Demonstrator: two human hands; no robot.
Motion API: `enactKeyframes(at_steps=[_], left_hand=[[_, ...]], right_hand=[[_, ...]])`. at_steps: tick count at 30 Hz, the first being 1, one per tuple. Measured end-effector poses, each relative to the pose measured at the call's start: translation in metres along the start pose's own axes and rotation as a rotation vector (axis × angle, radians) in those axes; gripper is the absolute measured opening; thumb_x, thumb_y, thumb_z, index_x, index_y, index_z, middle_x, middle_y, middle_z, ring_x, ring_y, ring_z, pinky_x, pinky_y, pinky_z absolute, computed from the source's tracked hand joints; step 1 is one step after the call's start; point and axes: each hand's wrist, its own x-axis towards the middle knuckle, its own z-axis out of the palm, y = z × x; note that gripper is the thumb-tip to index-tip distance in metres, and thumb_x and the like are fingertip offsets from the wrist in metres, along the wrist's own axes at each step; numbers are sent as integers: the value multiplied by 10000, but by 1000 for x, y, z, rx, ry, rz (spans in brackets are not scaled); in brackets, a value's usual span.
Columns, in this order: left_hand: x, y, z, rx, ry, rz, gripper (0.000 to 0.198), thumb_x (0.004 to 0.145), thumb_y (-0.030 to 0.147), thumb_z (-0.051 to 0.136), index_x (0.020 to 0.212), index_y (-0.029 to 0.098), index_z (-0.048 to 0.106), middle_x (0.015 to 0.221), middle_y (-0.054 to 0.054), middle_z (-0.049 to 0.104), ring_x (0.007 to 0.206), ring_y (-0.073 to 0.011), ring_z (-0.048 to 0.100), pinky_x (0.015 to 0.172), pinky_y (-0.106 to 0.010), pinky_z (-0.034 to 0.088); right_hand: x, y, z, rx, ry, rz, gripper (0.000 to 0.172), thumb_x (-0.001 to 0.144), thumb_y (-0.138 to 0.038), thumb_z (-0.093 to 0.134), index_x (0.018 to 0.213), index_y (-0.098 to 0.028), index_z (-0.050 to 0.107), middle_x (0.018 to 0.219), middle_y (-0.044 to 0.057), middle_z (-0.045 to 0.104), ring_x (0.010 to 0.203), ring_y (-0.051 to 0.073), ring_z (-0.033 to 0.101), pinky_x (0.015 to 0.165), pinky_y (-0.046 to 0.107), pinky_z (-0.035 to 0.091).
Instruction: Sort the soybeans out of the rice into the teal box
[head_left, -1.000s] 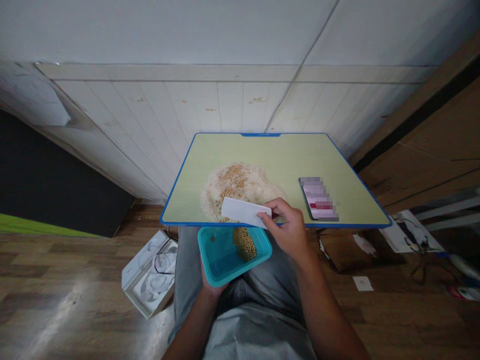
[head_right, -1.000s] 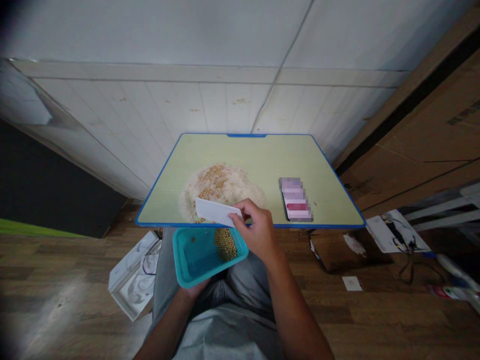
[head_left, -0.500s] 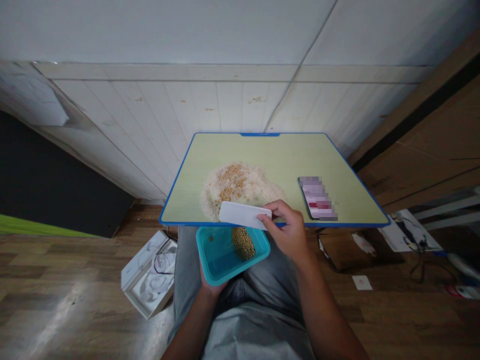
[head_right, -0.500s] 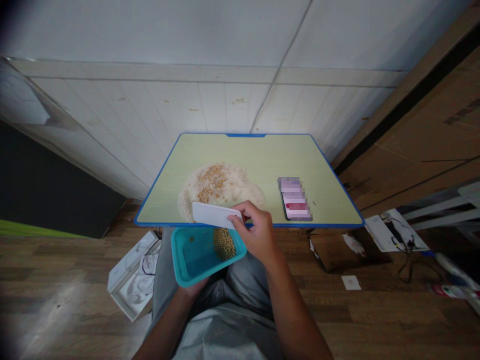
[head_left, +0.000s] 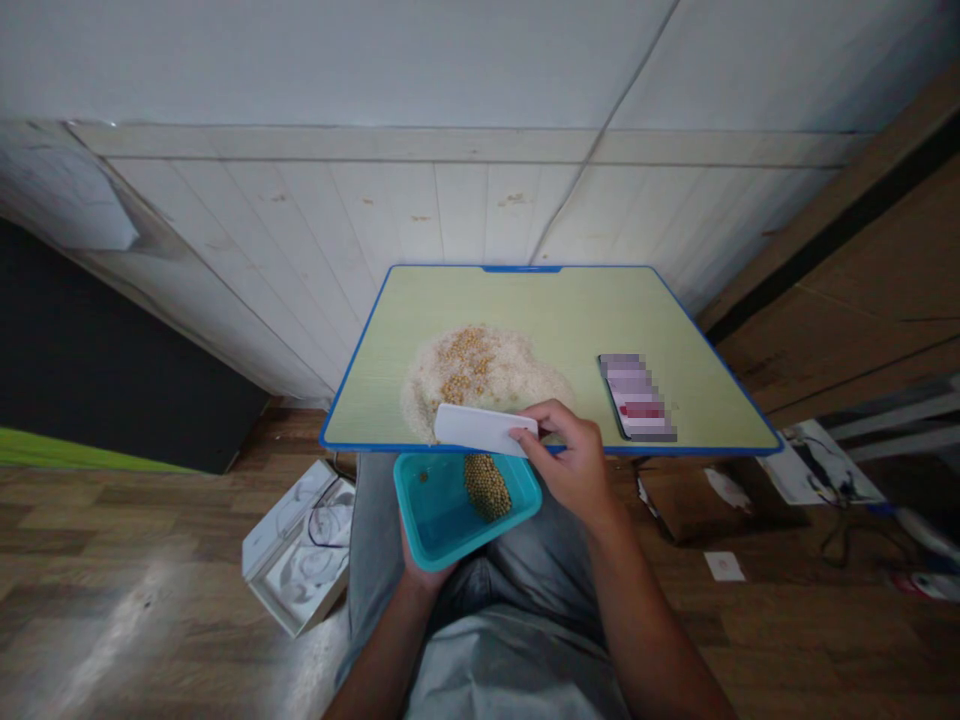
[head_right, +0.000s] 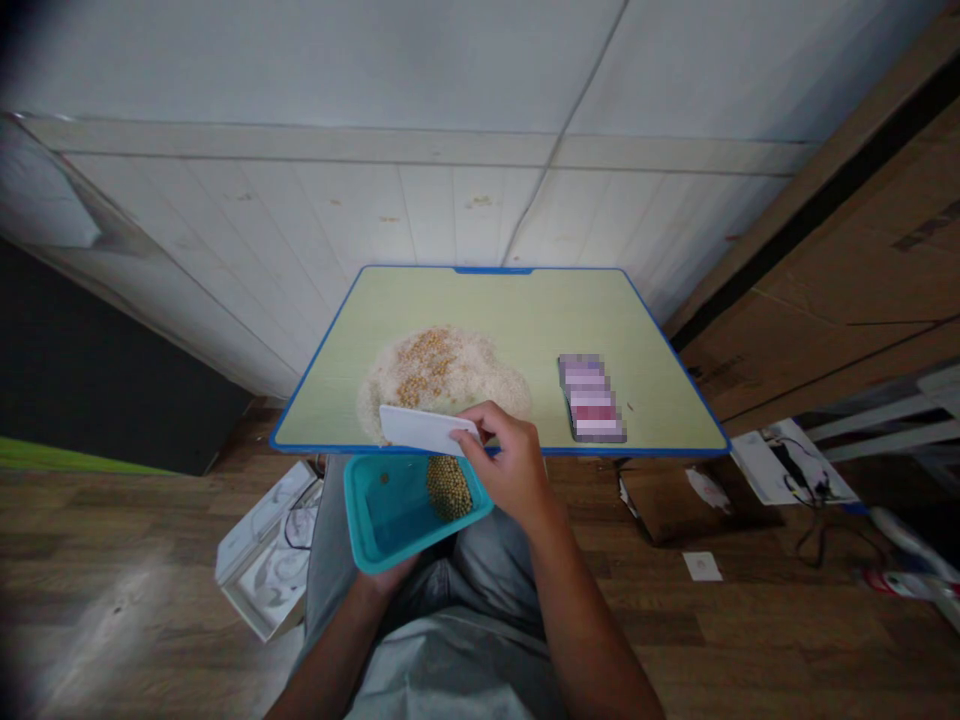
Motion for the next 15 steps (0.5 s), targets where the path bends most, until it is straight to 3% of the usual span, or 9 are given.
enactKeyframes(at_steps=[5, 11, 15], left_hand=[[-1, 0, 4, 31, 36, -3, 631, 1130, 505, 260, 1456, 192, 701, 1526, -90, 725, 1597, -277, 487, 1377, -473, 303], [1, 1, 3, -13, -37, -63, 695, 1122, 552, 202, 1474, 223, 702, 1484, -79, 764, 1477, -272, 632, 1363, -476, 357], [2, 1, 0, -73, -31, -33, 716, 1122, 549, 183, 1502, 202, 679, 1480, -91, 766, 1459, -259, 647, 1354, -452, 369]], right_hand=[[-2, -2, -3, 1, 22, 27, 46, 935, -262, 736, 900, -232, 736, 735, -16, 746, 650, 143, 703, 625, 227, 548], [-5, -2, 0, -3, 22, 22, 48, 944, -267, 735, 911, -234, 732, 739, -23, 739, 642, 136, 698, 622, 224, 535], [-4, -3, 8, -14, -23, 14, 63, 955, -284, 727, 909, -240, 729, 730, -24, 729, 644, 143, 689, 622, 234, 528]])
